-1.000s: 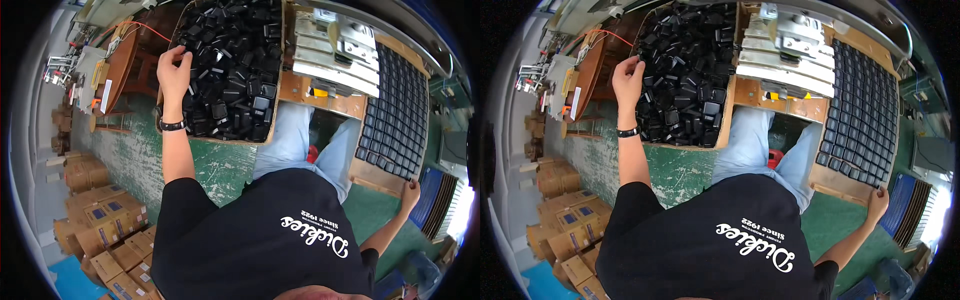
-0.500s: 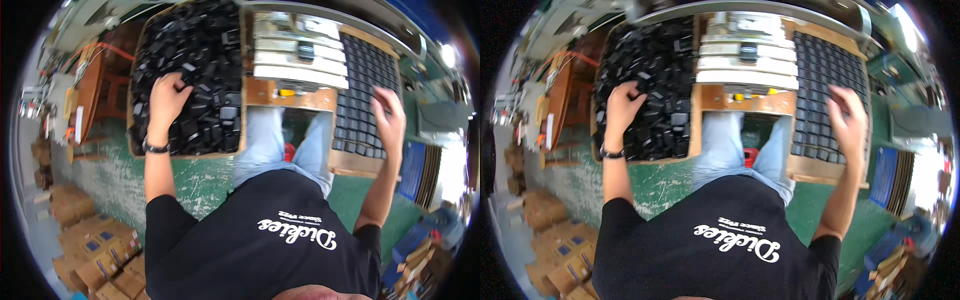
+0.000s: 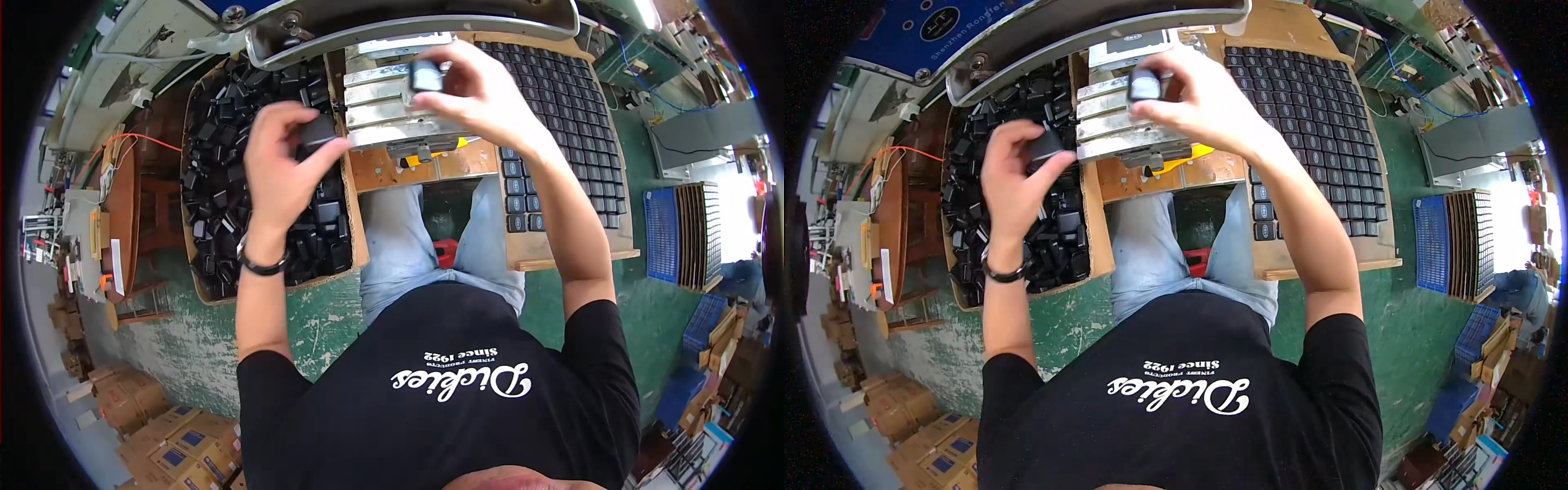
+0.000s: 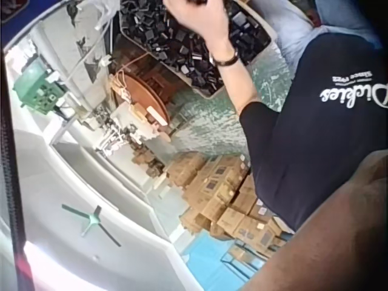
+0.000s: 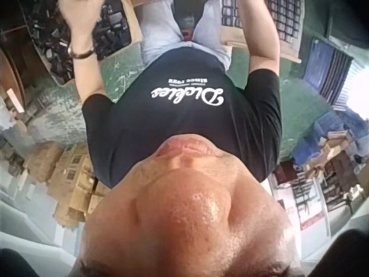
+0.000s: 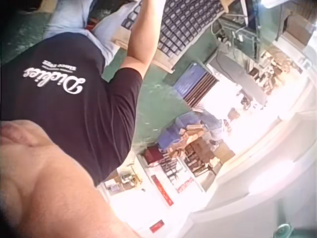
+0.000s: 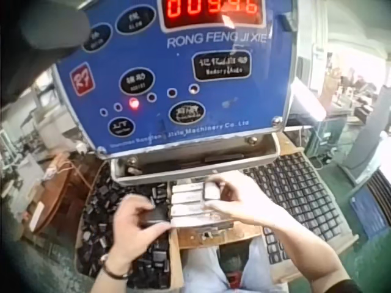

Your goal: Assembling and testing electronic components using a specialized machine.

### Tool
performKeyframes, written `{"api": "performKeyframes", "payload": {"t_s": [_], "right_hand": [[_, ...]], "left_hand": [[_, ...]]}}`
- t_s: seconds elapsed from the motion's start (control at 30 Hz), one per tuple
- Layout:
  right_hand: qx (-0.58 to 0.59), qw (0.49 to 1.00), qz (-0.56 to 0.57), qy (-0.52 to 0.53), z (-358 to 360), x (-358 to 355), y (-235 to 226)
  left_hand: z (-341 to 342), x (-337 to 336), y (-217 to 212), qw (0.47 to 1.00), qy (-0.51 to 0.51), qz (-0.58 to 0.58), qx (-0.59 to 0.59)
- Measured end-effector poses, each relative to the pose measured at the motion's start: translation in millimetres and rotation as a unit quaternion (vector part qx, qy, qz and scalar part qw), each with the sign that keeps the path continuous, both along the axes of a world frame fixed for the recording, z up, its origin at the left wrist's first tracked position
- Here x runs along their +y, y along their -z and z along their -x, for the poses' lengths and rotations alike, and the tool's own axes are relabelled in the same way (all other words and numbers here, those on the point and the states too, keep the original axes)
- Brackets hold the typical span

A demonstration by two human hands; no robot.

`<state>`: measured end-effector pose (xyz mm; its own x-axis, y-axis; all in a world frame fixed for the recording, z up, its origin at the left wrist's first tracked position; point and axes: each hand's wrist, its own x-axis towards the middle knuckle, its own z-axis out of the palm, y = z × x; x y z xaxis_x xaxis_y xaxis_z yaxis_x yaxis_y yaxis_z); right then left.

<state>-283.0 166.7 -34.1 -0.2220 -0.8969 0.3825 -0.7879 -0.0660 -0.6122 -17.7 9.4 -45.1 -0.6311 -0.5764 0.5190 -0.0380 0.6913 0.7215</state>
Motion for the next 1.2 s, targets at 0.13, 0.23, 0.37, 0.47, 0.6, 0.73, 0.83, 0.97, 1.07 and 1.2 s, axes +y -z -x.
{"api": "performKeyframes", "payload": {"t_s": [0.13,0.23,0.37,0.47,0.6,0.73,0.83,0.97,1.07,1.2], "right_hand": [[-0.222,0.955,0.18,0.075,11.3,58.2,19.6],[-0.214,0.944,0.175,0.181,36.2,128.6,42.7],[-0.2,0.884,0.124,0.403,73.4,242.2,92.8],[-0.192,0.821,0.099,0.528,94.3,340.5,119.0],[0.035,0.757,-0.116,0.642,107.8,403.2,143.1],[-0.022,0.739,-0.238,0.63,122.1,404.9,155.0],[-0.02,0.735,-0.264,0.624,124.8,400.7,168.5],[0.068,0.761,-0.201,0.613,126.9,418.0,188.8],[0.076,0.796,-0.193,0.569,124.6,439.7,199.5],[0.008,0.82,-0.176,0.545,141.4,455.5,208.5]], "left_hand": [[71.0,14.9,0.2,0.992,0.105,0.059,0.041],[98.1,20.4,-2.6,0.982,0.097,0.161,0.009],[111.6,25.5,-3.1,0.978,0.111,0.17,-0.053],[100.5,39.9,2.1,0.958,0.112,0.251,-0.084],[79.6,53.2,9.1,0.931,0.12,0.328,-0.108],[47.5,37.1,18.4,0.92,0.175,0.349,-0.028],[-4.8,6.6,24.6,0.951,0.062,0.296,-0.068],[-78.8,-57.7,27.4,0.915,-0.194,0.29,-0.202],[-128.1,-83.7,37.4,0.83,-0.295,0.344,-0.325],[-146.9,-72.2,77.0,0.851,-0.23,0.297,-0.366]]}}
